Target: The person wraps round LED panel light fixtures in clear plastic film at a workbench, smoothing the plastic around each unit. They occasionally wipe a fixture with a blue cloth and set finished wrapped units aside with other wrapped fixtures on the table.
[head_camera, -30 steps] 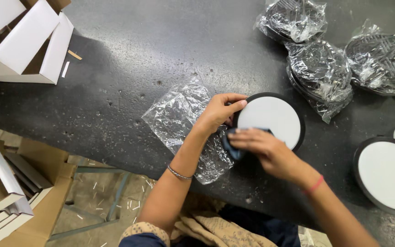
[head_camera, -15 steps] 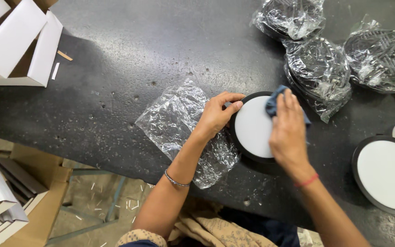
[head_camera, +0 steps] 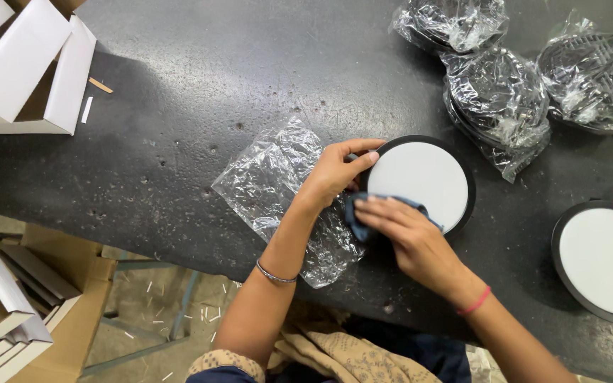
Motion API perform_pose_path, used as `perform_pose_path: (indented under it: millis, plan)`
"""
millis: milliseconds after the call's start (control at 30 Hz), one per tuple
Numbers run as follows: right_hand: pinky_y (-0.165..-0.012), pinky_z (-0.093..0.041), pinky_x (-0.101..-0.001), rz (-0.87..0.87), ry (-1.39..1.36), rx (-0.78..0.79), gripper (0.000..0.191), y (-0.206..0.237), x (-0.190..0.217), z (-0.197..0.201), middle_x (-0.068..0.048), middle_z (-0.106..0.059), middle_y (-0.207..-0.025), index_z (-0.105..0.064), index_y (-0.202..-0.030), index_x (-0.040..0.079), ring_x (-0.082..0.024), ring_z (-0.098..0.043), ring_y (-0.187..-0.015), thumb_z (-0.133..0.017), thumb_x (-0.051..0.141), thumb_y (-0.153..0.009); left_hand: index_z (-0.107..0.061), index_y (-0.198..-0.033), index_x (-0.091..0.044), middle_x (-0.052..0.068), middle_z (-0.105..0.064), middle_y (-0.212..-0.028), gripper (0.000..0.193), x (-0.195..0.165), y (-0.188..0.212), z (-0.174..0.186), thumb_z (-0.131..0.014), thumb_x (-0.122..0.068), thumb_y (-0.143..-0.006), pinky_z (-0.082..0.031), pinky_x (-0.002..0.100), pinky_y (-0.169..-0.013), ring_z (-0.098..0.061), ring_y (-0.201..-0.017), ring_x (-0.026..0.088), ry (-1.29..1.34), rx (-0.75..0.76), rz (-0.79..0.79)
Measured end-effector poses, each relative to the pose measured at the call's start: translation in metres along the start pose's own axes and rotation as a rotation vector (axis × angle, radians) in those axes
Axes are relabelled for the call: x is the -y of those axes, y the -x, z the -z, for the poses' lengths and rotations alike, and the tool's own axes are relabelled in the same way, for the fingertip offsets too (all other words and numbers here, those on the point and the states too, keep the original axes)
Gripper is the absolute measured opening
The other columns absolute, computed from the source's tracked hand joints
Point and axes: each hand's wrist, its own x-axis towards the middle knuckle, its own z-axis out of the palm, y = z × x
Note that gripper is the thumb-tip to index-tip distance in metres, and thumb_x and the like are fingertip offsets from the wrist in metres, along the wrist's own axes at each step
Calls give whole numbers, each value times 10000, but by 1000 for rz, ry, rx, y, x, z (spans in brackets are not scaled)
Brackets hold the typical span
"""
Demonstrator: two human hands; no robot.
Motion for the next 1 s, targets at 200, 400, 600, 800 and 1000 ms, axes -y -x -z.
perform_pose_path:
  millis: [200,400,600,800,1000]
  plan:
    - [-1190,-446,-402,-130,-33,-88,648,56,-10,23,-28,-694,-1346,-711,-1244,129,-242,-626,-1338,-486,-197,-732,-736,-1278,-82,49,-692,-812,320,-10,7,-6,-669,-144,-972,-530,231,-505,-612,-614,92,4,-57,56]
    - [-1196,-364,-453,-429,201,-414,510,41,-47,30,-213,-510,-1526,-543,-1426,-28,-378,-458,-1445,-485,-102,-924,-736,-1243,-96,11,-668,-1004,293,-17,11,-9,-639,-126,-969,-577,226,-568,-634,-703,83,-91,-94,29]
    - [-1273,-245,-504,-308,391,-390,587,-17,-61,-4,-295,-385,-1601,-397,-1523,-100,-447,-345,-1509,-413,-91,-937,-723,-1241,-83,-7,-677,-1081,291,-14,12,-7,-649,-125,-963,-576,219,-595,-634,-731,72,-61,-69,28]
    - [-1239,-302,-469,-243,158,-268,659,-9,-4,-21,-222,-454,-1552,-478,-1471,-44,-377,-411,-1471,-449,-134,-819,-702,-1297,-83,18,-679,-821,325,-12,10,-7,-650,-154,-984,-529,215,-562,-594,-629,63,-52,-70,78]
    - [-1203,-361,-419,-198,-5,-157,596,41,19,0,-91,-586,-1479,-618,-1370,35,-263,-509,-1422,-531,-151,-810,-710,-1281,-81,17,-692,-801,320,-19,13,-10,-645,-153,-976,-554,228,-563,-628,-629,75,-72,-101,115]
